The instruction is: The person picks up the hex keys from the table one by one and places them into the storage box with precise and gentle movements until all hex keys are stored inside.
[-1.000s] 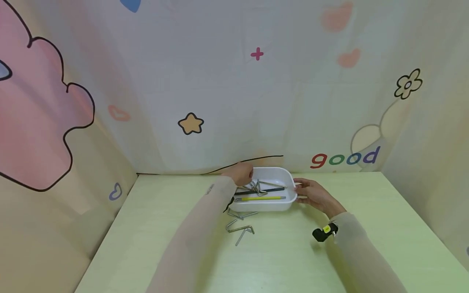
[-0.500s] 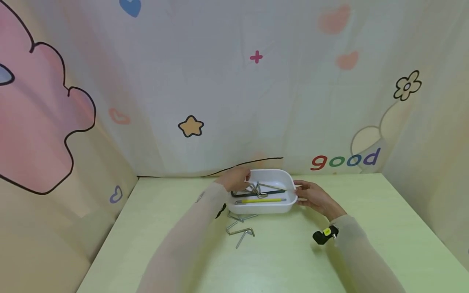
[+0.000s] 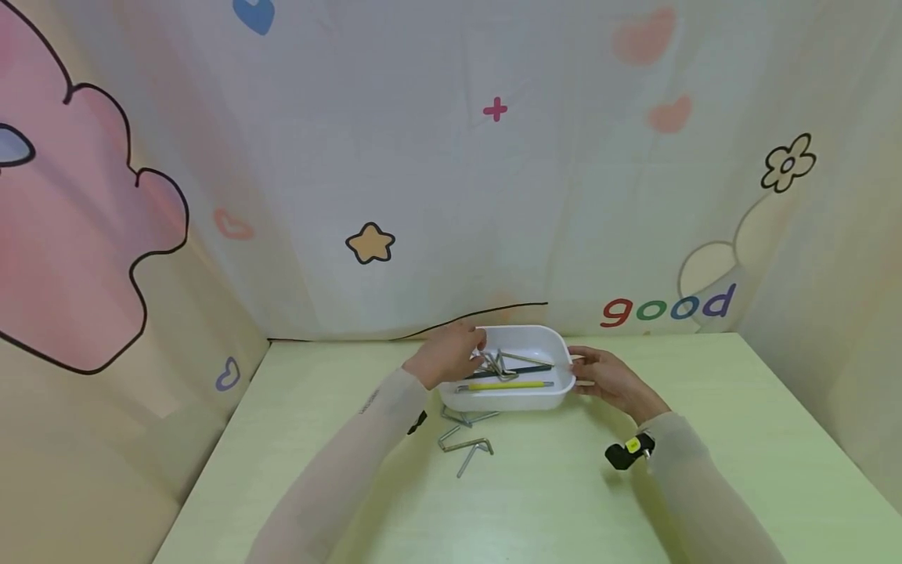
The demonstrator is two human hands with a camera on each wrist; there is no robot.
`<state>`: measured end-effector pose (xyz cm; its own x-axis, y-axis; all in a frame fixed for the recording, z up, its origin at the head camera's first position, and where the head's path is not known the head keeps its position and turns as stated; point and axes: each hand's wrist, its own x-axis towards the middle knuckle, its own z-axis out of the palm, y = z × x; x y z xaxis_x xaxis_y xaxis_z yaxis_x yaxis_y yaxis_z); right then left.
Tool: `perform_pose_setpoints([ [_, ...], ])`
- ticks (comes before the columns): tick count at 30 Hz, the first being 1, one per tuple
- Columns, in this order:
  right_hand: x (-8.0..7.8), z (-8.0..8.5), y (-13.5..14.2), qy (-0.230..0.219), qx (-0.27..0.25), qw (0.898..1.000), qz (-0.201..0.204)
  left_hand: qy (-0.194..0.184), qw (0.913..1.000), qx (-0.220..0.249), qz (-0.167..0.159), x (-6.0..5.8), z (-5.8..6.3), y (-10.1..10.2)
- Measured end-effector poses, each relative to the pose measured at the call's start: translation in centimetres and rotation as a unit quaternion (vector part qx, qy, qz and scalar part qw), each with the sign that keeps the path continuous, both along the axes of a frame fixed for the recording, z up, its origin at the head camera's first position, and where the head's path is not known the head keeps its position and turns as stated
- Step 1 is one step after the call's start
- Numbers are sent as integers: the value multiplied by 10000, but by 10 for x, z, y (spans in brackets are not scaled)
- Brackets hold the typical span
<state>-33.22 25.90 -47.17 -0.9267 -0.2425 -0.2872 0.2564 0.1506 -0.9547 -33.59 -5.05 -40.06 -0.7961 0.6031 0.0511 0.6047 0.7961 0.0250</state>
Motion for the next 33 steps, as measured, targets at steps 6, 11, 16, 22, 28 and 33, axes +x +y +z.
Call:
perform_pose_setpoints([
  [6, -1, -2, 1, 32, -43, 10000, -1, 441, 9988, -62, -201, 15, -6, 0],
  [11, -2, -2, 2, 53, 32, 10000, -45, 943, 9949, 79, -356, 29, -9, -2],
  [16, -2, -2, 3, 57, 50, 10000, -50, 1386, 9898, 241, -228, 43, -14, -8],
  [22, -3, -3, 5, 91, -34, 10000, -23, 1682, 9850, 361, -126, 58, -23, -16],
  [28, -1, -5, 4, 67, -80, 9999, -6, 1620, 9854, 485, -215, 72, -34, -23],
  [33, 0, -6, 2, 113, -107, 9999, 33, 1462, 9873, 521, -337, 82, -46, -30],
])
